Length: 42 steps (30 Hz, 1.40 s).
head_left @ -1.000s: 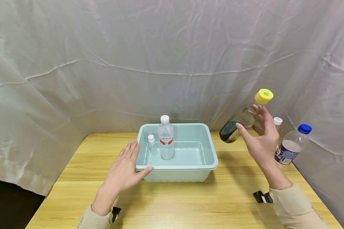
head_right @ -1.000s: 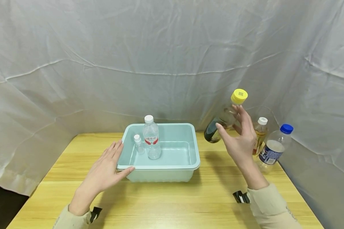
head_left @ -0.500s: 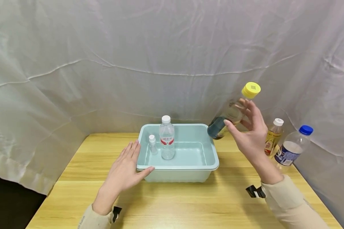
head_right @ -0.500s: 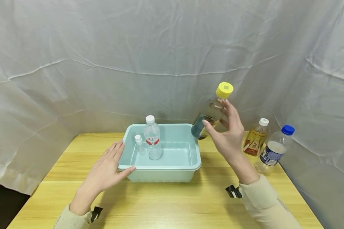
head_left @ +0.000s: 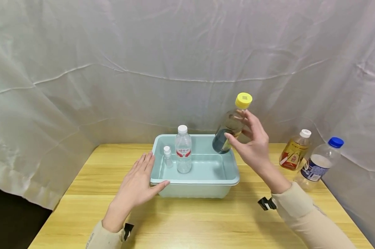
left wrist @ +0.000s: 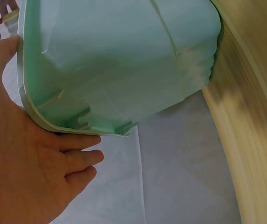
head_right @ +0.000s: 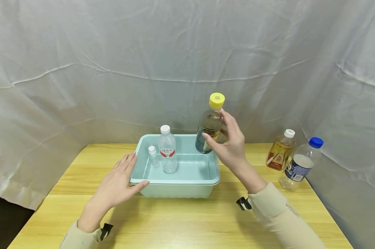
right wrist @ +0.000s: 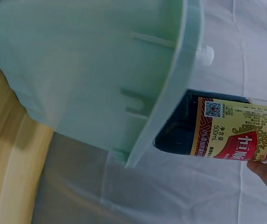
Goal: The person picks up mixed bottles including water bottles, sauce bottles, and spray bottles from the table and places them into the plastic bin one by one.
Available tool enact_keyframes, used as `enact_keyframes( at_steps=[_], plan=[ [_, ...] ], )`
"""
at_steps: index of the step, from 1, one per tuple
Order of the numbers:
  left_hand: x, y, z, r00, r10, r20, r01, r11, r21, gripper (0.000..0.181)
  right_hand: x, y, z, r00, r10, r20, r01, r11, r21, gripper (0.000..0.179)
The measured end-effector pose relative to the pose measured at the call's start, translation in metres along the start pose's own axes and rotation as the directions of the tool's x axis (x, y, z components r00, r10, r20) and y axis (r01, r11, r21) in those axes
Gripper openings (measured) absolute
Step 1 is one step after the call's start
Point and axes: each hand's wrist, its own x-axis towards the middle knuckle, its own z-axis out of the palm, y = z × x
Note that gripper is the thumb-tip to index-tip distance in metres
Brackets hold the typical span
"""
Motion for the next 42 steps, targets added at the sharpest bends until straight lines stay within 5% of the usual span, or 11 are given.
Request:
enact_keyframes(
  at_steps=[6, 17, 30, 42],
  plan=[
    [0.001, 0.0, 0.0, 1.0, -0.004, 0.0, 0.004, 1.0, 0.0, 0.109, -0.004, 0.006, 0.014, 0.997, 0.013, 0.072, -0.016, 0.999, 0.028, 0.083],
    [0.001, 0.0, 0.0, 1.0, -0.005, -0.001, 0.005, 1.0, 0.002, 0.11, -0.013, 0.018, 0.038, 0.969, 0.143, 0.2, -0.162, 0.983, 0.081, 0.083],
    [0.001, 0.002, -0.001, 1.0, -0.007, 0.003, 0.007, 1.0, -0.006, 0.109, -0.023, 0.038, 0.052, 0.884, 0.323, 0.338, -0.352, 0.936, 0.025, 0.081],
    [0.0, 0.001, -0.001, 1.0, -0.01, -0.002, 0.01, 1.0, -0.01, 0.109, -0.023, 0.053, 0.062, 0.801, 0.385, 0.459, -0.433, 0.901, -0.001, 0.081]
  ],
)
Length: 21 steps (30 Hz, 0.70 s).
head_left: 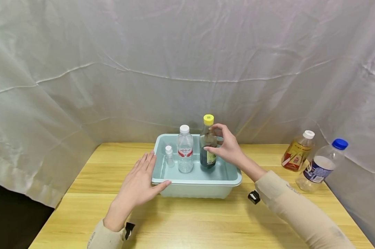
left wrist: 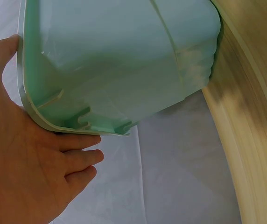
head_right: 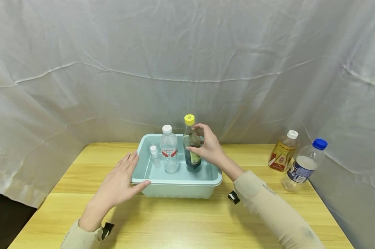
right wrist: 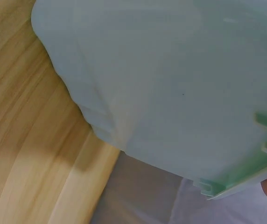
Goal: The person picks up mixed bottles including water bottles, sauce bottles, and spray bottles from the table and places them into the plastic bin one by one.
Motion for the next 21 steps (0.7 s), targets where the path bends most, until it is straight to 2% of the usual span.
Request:
enact_keyframes(
  at_steps=[9, 21],
  plan=[
    [0.0, 0.0, 0.001, 1.0, -0.002, 0.002, 0.002, 1.0, -0.006, 0.109, 0.008, 0.003, 0.003, 0.995, 0.061, 0.08, -0.059, 0.998, -0.024, 0.082],
    [0.0, -0.002, 0.001, 1.0, 0.002, -0.002, -0.002, 1.0, 0.005, 0.11, 0.017, 0.007, 0.008, 0.974, 0.161, 0.157, -0.161, 0.987, -0.016, 0.084]
  ],
)
